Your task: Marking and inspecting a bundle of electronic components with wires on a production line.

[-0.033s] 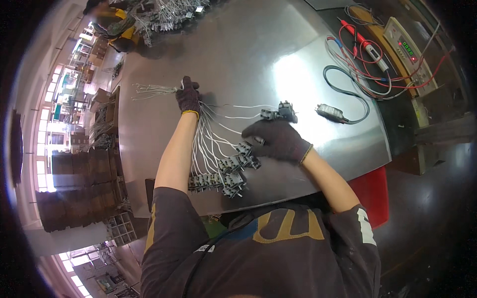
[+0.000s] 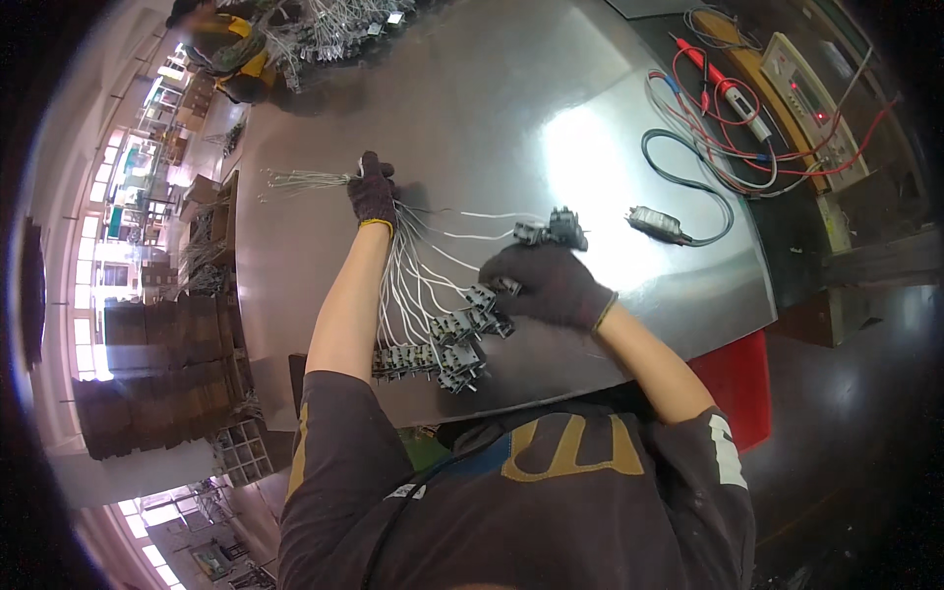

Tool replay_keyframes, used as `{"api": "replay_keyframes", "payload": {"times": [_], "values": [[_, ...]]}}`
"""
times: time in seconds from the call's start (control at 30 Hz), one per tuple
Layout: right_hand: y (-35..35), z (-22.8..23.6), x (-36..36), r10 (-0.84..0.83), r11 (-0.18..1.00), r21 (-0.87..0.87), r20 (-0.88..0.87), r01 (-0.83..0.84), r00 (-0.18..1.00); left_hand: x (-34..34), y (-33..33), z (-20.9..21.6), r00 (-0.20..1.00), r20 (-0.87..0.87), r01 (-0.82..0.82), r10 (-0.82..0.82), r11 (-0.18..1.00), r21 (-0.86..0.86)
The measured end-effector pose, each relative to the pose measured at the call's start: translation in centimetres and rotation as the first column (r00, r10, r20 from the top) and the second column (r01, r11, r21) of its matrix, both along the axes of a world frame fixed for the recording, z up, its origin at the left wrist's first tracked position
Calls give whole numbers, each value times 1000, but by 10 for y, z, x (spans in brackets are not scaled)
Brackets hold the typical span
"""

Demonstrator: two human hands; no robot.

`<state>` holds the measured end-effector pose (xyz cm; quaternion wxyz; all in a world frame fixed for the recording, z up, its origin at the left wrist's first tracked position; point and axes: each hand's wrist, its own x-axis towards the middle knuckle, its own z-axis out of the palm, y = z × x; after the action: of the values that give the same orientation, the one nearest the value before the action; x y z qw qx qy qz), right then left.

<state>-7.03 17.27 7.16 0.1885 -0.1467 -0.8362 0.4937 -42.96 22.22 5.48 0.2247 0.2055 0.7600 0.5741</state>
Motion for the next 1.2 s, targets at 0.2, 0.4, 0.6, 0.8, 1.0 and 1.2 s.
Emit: {"api": "replay_keyframes", "payload": {"times": [0.2, 0.4, 0.6, 0.8, 1.0, 1.2], "values": [[-61, -1, -7, -340, 930, 151, 7, 335, 940, -2, 9, -6, 1000, 19, 7, -8, 1000, 17], [-77, 14, 3, -347, 936, 94, 116, 338, 930, -6, 7, -5, 998, 48, 41, -43, 999, 29], [-86, 16, 8, -385, 922, 89, 133, 376, 913, -8, 8, -8, 997, 56, 42, -43, 999, 29], [-92, 14, 13, -412, 911, 80, 149, 405, 899, -2, 10, -12, 995, 62, 66, -72, 992, 104], [-70, 6, 11, -412, 910, -9, 100, 415, 906, -18, 1, -5, 956, 172, 216, -239, 967, 137], [-70, 18, 5, -558, 825, -177, -100, 537, 824, -35, -29, 17, 894, 42, 446, -445, 895, -15]]}}
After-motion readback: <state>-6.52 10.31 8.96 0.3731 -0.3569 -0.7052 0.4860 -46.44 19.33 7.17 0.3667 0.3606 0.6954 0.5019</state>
